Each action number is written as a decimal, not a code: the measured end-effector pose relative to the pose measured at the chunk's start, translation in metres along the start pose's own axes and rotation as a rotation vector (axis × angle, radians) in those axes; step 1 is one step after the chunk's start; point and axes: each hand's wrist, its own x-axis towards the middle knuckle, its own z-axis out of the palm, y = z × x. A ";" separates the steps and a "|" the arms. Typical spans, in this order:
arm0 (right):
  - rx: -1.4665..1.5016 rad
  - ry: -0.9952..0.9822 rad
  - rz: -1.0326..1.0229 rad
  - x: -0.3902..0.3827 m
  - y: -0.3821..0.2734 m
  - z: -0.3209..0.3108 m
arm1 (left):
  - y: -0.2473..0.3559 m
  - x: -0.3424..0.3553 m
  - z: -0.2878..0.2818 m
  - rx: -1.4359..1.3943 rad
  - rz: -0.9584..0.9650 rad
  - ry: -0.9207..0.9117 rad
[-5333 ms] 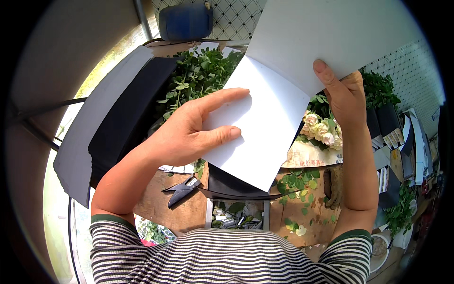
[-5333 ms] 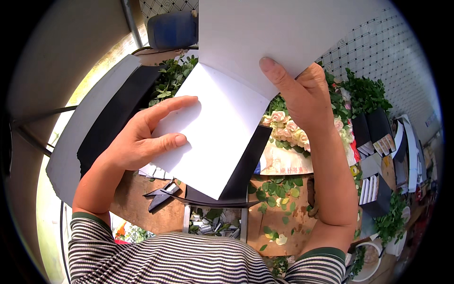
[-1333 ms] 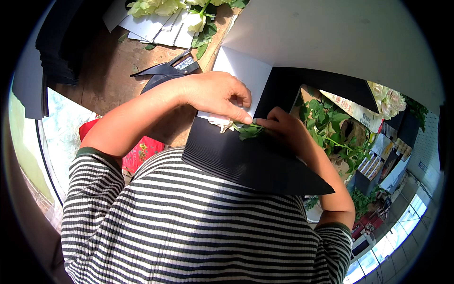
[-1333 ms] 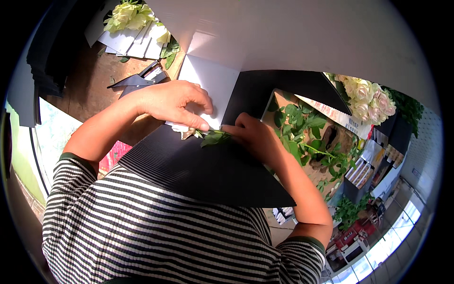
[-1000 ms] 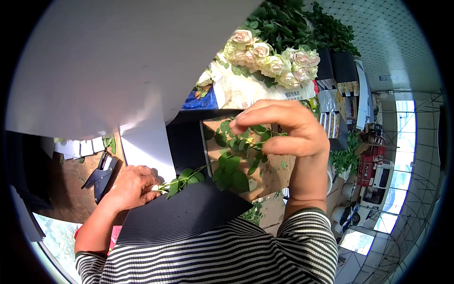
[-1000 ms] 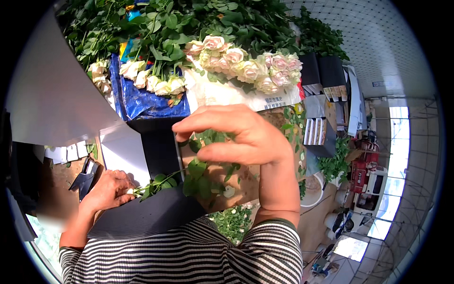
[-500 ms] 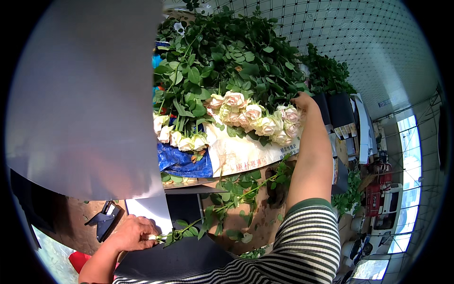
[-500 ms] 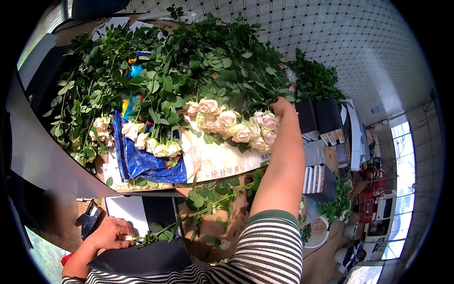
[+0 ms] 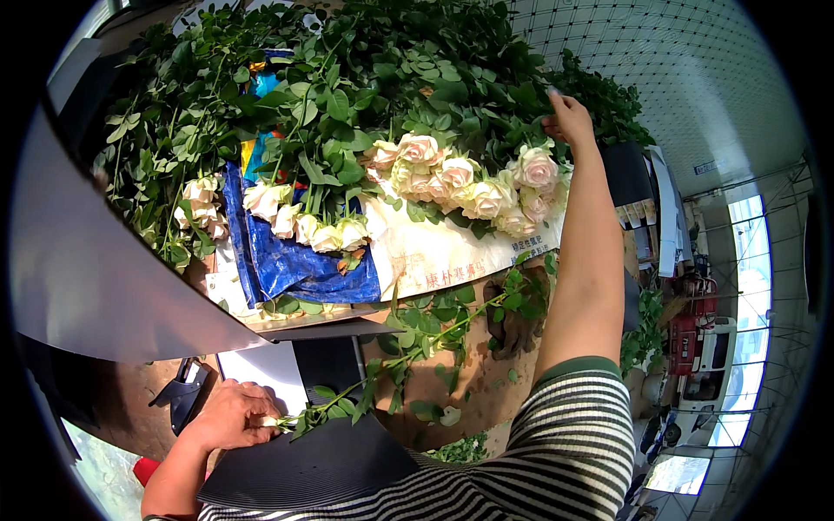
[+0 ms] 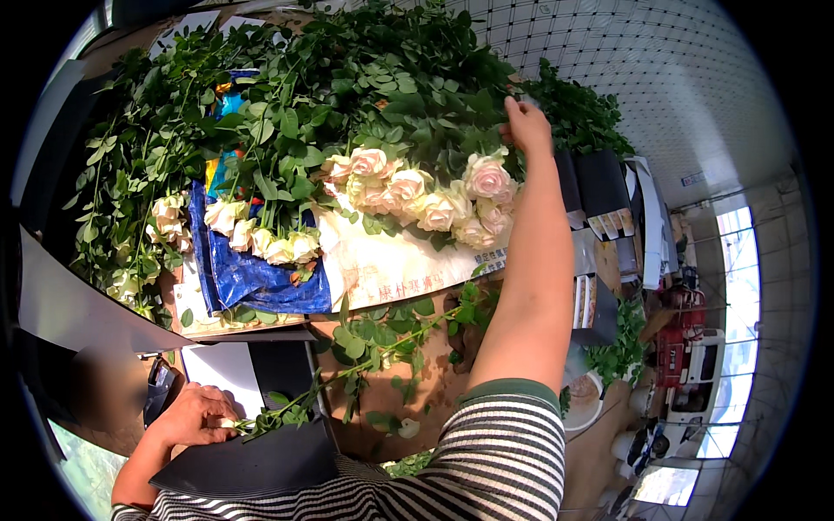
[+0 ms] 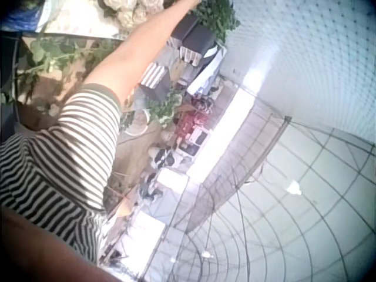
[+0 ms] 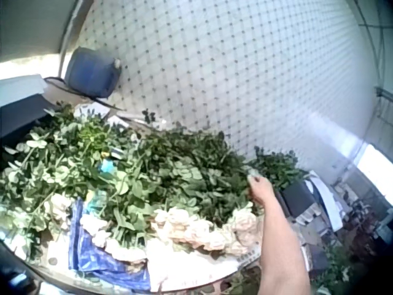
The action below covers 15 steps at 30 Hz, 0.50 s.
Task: The person arranges white roses and green leaves into a black box lined with white paper. They place the flowers and leaves by hand, adjust their positions, and use a stapler to secure the paper lining.
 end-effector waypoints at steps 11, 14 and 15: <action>-0.501 -0.113 0.089 0.062 0.147 0.064 | 0.004 0.003 -0.004 0.023 0.083 0.033; -0.415 -0.274 0.030 0.078 0.143 0.046 | 0.003 0.003 -0.005 0.037 0.043 0.003; -0.386 -0.296 0.003 0.085 0.140 0.038 | 0.003 0.003 -0.005 0.042 0.037 -0.010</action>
